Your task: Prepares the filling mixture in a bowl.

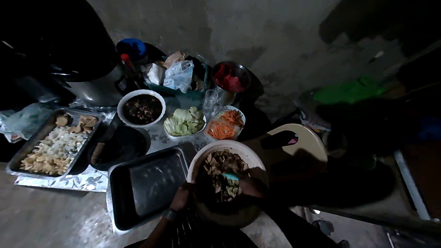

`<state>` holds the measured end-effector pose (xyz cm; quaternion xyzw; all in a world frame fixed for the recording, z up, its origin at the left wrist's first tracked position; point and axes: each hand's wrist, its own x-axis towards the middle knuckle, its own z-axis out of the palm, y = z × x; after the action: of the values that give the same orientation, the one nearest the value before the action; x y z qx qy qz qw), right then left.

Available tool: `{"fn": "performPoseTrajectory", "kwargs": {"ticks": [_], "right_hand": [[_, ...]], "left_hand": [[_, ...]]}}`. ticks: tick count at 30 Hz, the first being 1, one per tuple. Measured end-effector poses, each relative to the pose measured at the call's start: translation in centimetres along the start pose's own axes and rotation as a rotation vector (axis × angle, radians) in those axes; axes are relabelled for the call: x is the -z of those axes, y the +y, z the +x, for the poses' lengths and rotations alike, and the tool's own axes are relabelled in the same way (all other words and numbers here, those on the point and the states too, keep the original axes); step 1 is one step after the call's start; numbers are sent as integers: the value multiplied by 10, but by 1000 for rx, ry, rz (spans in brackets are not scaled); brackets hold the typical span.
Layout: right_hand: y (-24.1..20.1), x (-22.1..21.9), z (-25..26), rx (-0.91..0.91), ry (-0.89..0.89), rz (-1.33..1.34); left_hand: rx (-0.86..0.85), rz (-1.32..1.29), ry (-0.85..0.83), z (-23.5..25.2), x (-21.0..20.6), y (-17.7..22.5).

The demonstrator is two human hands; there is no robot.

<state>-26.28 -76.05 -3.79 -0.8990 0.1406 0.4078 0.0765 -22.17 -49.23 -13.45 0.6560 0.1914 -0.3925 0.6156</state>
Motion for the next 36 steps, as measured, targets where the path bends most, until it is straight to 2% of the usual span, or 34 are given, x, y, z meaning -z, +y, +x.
{"fn": "performPoseTrajectory", "kwargs": {"ticks": [3,5,8,12,16,18,20,22,24,25,27,30,32,36], "right_hand": [[21,35,2,-111,115,-9],[25,39,14,-133,171,18],[3,16,34,-10,199,116],[-15,9,23,167,71,15],[16,43,16,-3,101,-92],[20,47,19,-39,12,-195],[22,32,15,1,-55,-194],[21,20,0,-7,-114,-21],[15,12,-14,-19,-169,331],[10,7,-14,42,-223,413],[7,-16,13,201,-320,346],[3,-23,36,122,-379,318],[5,-3,27,80,-327,302],[8,46,3,73,-59,89]], "left_hand": [[-5,-25,3,-1,-2,2],[5,-38,-1,-5,-2,4],[-9,-37,-1,-8,-3,9],[-16,-55,7,-5,-2,6],[-30,-43,-11,-1,-1,-1],[-28,-68,15,-5,-4,3],[-31,-97,34,-6,-6,3],[-30,-108,37,-4,-8,2],[-23,-124,40,-3,-9,-1],[-23,-133,38,-2,-10,-2],[-25,-145,36,-2,-9,-1],[-3,-98,21,-3,-6,4],[-7,-71,14,-5,-5,6],[-9,-84,21,-4,-5,6]]}}
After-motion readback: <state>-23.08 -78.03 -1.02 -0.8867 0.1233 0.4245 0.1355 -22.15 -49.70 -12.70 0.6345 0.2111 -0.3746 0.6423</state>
